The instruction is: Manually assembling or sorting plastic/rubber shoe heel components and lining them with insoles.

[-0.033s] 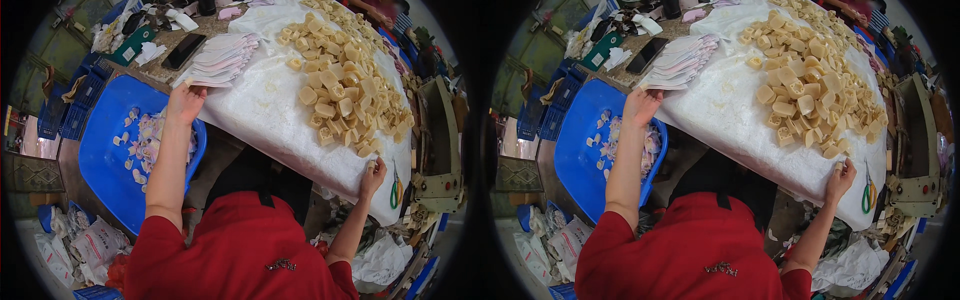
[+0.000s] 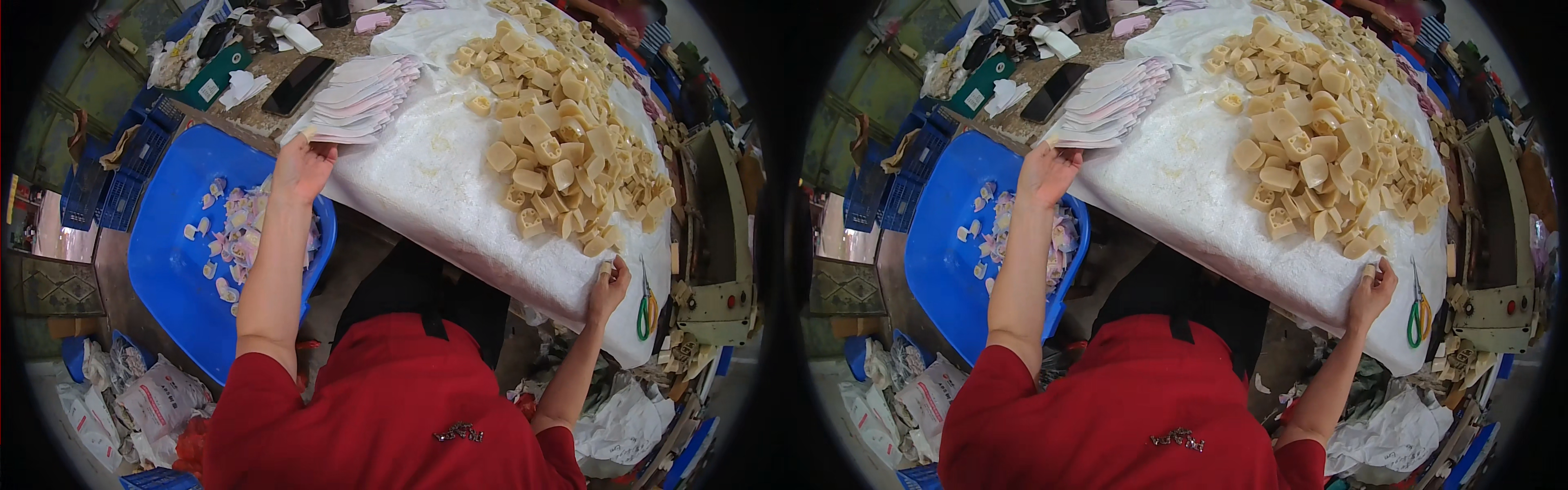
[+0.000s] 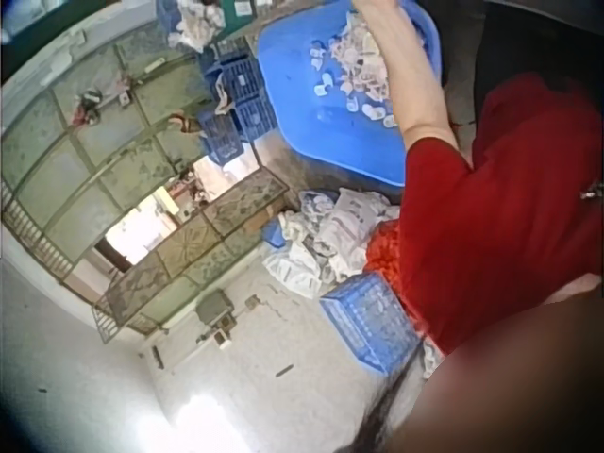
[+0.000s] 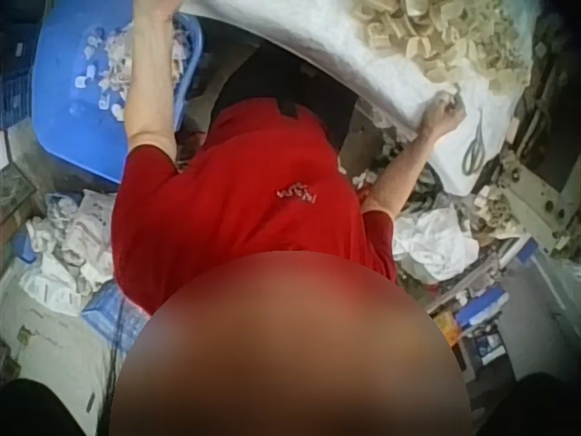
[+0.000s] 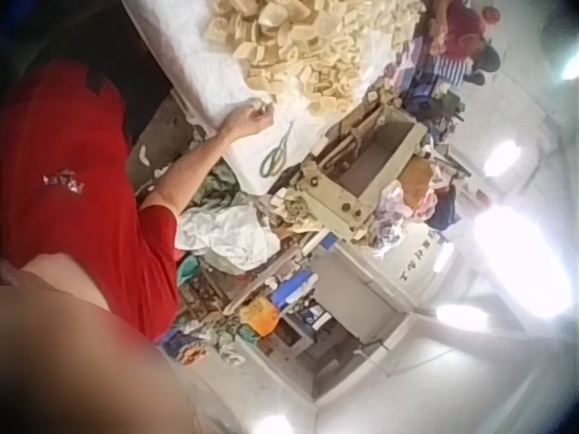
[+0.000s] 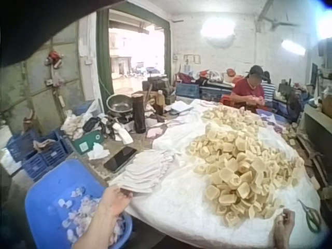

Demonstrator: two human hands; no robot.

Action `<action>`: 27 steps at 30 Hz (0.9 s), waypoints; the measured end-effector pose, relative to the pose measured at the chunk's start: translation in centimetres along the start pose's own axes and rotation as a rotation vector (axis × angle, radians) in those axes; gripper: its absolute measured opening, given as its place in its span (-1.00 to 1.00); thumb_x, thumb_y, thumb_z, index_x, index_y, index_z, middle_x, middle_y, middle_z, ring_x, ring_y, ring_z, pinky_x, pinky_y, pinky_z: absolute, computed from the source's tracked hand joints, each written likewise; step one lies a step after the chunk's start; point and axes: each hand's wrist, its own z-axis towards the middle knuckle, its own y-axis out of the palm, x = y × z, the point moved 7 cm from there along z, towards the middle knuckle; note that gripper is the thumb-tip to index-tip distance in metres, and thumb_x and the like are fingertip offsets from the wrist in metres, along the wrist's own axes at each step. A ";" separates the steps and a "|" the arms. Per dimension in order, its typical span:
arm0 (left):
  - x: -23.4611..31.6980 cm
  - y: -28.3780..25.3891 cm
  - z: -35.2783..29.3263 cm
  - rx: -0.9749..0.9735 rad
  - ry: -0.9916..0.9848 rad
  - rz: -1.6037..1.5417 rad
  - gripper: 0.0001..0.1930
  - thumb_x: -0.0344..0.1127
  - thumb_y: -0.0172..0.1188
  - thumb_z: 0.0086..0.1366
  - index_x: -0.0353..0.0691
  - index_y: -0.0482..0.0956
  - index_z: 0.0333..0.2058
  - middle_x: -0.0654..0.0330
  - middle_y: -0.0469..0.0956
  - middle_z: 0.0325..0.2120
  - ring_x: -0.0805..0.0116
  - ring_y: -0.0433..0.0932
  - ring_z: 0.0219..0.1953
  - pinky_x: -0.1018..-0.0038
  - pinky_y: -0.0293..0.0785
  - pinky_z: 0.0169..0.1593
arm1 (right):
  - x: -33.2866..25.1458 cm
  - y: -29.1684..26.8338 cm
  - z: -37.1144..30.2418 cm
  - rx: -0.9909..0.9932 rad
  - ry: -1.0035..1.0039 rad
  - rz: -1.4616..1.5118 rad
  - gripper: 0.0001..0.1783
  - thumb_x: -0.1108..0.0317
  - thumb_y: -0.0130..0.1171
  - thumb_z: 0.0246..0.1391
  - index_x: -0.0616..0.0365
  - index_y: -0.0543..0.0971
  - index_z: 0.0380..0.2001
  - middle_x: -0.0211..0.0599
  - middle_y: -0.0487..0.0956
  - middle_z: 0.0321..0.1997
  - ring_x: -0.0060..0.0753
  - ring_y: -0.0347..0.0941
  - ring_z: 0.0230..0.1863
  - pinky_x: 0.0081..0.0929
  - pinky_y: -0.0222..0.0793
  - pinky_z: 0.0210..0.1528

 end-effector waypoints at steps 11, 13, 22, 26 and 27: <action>-0.2 2.7 -0.1 -0.053 0.045 0.025 -0.58 -0.51 0.03 0.21 -0.41 0.29 0.07 0.04 0.35 0.05 0.16 0.35 0.09 0.22 0.26 0.22 | 0.8 0.1 0.1 -0.014 0.006 0.035 -0.64 0.53 0.06 0.05 0.25 0.45 -0.03 -0.29 0.47 -0.14 -0.44 0.39 -0.23 -0.53 0.33 -0.13; 0.0 2.7 0.1 -0.035 0.057 0.011 -0.58 -0.50 0.01 0.23 -0.41 0.28 0.08 0.02 0.34 0.06 0.16 0.32 0.12 0.20 0.26 0.22 | 0.5 0.1 0.2 -0.009 -0.002 0.025 -0.64 0.53 0.05 0.05 0.25 0.45 -0.03 -0.31 0.49 -0.15 -0.46 0.39 -0.23 -0.53 0.34 -0.12; -1.0 4.3 -2.3 0.060 -0.099 -0.108 -0.53 -0.43 0.01 0.21 -0.32 0.19 0.10 -0.07 0.20 0.12 0.02 0.23 0.16 0.02 0.14 0.24 | -0.1 -0.1 -0.2 -0.005 0.005 0.035 -0.65 0.57 0.04 0.03 0.27 0.46 -0.06 -0.27 0.46 -0.14 -0.41 0.39 -0.23 -0.52 0.33 -0.14; -1.3 3.5 -1.1 0.074 -0.080 -0.080 -0.54 -0.39 -0.01 0.20 -0.27 0.23 0.10 -0.01 0.23 0.12 0.07 0.28 0.12 0.09 0.20 0.18 | -0.1 0.0 -0.2 -0.012 0.003 0.041 -0.65 0.59 0.02 0.02 0.28 0.46 -0.06 -0.26 0.45 -0.13 -0.39 0.40 -0.23 -0.51 0.34 -0.13; -1.3 3.1 -0.9 0.078 -0.078 -0.069 -0.55 -0.37 -0.02 0.20 -0.23 0.25 0.09 0.02 0.24 0.11 0.10 0.29 0.09 0.15 0.22 0.13 | -0.1 0.0 -0.3 -0.017 -0.007 0.025 -0.65 0.59 0.02 0.02 0.28 0.46 -0.06 -0.25 0.45 -0.12 -0.39 0.40 -0.23 -0.51 0.35 -0.13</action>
